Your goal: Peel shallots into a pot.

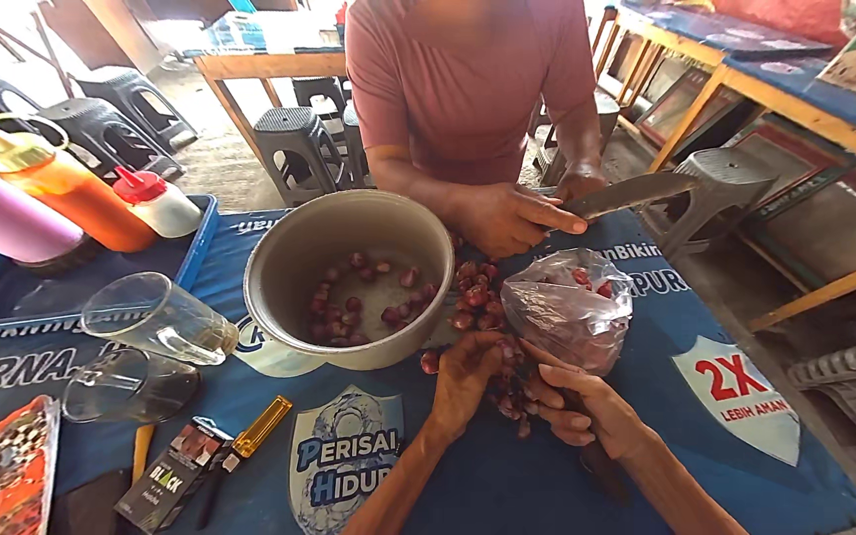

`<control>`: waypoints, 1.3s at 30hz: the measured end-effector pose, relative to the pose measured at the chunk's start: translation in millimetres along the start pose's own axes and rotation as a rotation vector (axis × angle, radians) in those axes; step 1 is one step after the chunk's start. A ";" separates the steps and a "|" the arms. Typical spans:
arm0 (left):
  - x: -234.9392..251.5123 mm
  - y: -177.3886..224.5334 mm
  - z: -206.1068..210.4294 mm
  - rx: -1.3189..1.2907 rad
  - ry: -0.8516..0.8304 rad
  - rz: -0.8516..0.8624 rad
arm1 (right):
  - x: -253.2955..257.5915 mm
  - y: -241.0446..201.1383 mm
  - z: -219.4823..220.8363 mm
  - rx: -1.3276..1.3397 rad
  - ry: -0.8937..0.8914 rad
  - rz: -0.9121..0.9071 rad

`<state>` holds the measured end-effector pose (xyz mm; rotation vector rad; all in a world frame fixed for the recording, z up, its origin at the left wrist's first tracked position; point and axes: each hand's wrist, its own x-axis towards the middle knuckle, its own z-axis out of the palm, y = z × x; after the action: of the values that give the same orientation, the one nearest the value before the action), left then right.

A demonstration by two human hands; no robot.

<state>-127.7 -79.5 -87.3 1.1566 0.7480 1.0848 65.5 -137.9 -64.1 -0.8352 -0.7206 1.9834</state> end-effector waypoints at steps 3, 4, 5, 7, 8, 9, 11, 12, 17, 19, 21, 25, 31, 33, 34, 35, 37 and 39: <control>0.0 0.7 1.3 0.034 0.009 -0.012 | 0.8 1.4 4.2 -0.023 0.053 -0.021; -0.5 0.8 2.5 0.051 0.014 -0.008 | 1.0 2.4 5.8 -0.051 0.083 -0.040; -1.2 0.6 4.3 0.067 0.021 0.002 | 1.2 3.5 7.4 -0.081 0.119 -0.068; -2.7 0.5 7.1 0.072 0.032 0.021 | 1.4 6.0 9.4 -0.138 0.164 -0.114; -3.2 0.4 7.9 0.069 0.037 0.023 | 1.3 7.2 9.5 -0.153 0.165 -0.123; -3.6 0.0 8.3 0.067 0.043 0.028 | 1.1 8.0 9.1 -0.164 0.152 -0.123; -4.3 -2.2 8.3 0.067 0.063 0.054 | 1.0 9.4 8.4 -0.168 0.122 -0.117; -4.4 -2.7 7.9 0.071 0.071 0.070 | 1.1 9.4 8.6 -0.162 0.115 -0.116; -3.6 -2.7 3.7 0.038 0.030 0.074 | -0.1 6.0 9.1 -0.142 0.149 -0.119; -2.6 -0.9 2.7 0.025 0.000 0.052 | -0.1 5.3 8.9 -0.159 0.171 -0.125; -1.4 1.3 2.2 0.032 -0.022 0.027 | -0.1 5.0 8.5 -0.152 0.179 -0.141; -0.2 2.4 -0.4 0.046 -0.044 -0.011 | -0.4 5.6 8.0 -0.126 0.197 -0.153; -0.4 4.6 0.5 -0.027 0.007 -0.029 | -3.3 6.6 10.5 -0.309 0.097 -0.154; -0.3 2.9 0.1 -0.044 0.017 -0.022 | -3.7 7.0 10.3 -0.322 0.057 -0.139; -0.6 1.9 0.2 -0.045 0.021 -0.012 | -3.7 7.4 9.7 -0.325 0.049 -0.141; -0.9 1.3 0.4 -0.046 0.025 -0.003 | -3.8 7.5 9.6 -0.326 0.048 -0.141; -1.7 1.5 1.6 -0.034 0.038 0.007 | -4.7 7.4 10.5 -0.333 0.069 -0.140; -2.1 1.1 2.5 -0.014 0.056 0.020 | -5.2 7.6 11.9 -0.343 0.097 -0.147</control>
<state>-126.4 -82.3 -85.7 1.1276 0.7721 1.1416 54.9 -148.1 -61.0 -1.0398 -1.0524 1.7012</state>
